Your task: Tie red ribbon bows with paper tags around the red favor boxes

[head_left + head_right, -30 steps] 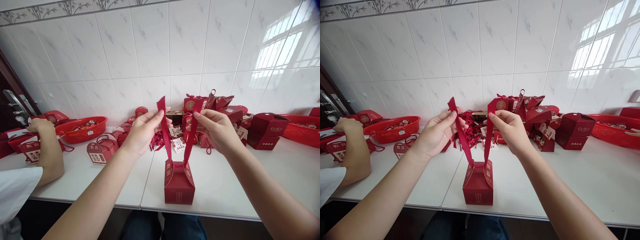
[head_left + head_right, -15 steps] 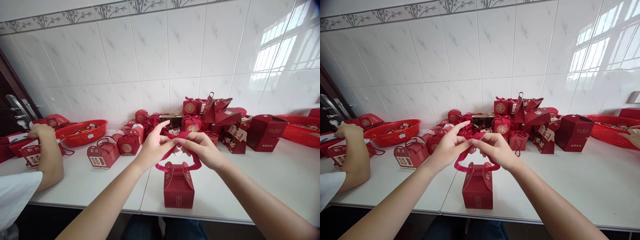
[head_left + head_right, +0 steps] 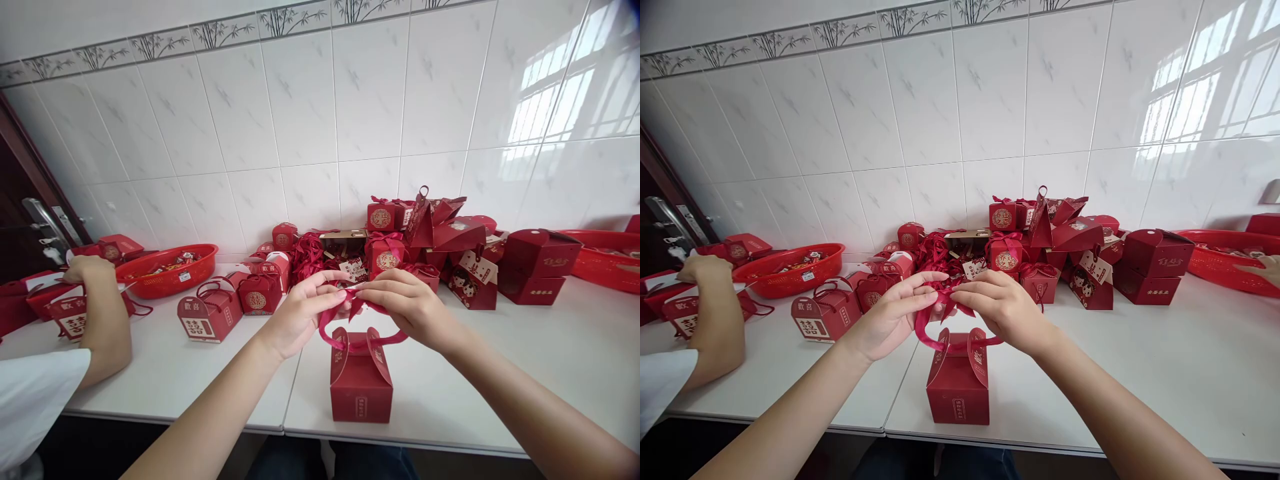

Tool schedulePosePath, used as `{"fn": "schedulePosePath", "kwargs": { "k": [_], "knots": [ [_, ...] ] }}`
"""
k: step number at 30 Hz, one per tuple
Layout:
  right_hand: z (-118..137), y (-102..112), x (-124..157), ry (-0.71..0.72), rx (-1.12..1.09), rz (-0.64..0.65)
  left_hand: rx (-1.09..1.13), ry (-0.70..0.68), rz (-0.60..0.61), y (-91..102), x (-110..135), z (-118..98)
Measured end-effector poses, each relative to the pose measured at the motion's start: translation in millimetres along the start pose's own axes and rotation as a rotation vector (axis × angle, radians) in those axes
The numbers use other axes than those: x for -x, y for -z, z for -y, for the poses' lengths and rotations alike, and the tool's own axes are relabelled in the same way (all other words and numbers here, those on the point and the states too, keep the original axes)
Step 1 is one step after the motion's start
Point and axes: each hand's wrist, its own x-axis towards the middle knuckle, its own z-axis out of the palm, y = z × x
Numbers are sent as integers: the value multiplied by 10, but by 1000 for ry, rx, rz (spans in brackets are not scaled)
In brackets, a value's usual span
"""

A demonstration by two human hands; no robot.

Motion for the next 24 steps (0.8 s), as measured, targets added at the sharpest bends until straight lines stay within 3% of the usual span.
{"fn": "schedulePosePath", "kwargs": {
  "k": [2,4,7,9,11,14,16,19,24],
  "knots": [
    [9,-41,13,22,64,-9,-47,-30,6,-30,24,26],
    [53,-72,50,-23,78,-69,-240,-170,-83,-25,68,69],
    [155,-33,215,-226,62,-291,-745,-527,-360,134,178,186],
    [205,60,435,-429,74,-457,-1017,-668,-534,346,279,299],
    [218,176,742,-673,122,-521,-1189,-650,-656,596,397,432],
    [191,303,1267,-1098,139,-360,-1372,-499,-670,918,578,645],
    [173,332,1562,-1307,56,-243,-1406,-429,-642,1049,681,774],
    [159,316,1816,-1419,-38,-159,-1384,-359,-578,1129,779,907],
    [103,230,1855,-1485,-117,-122,-1307,-226,-418,1161,803,967]
  ]
}}
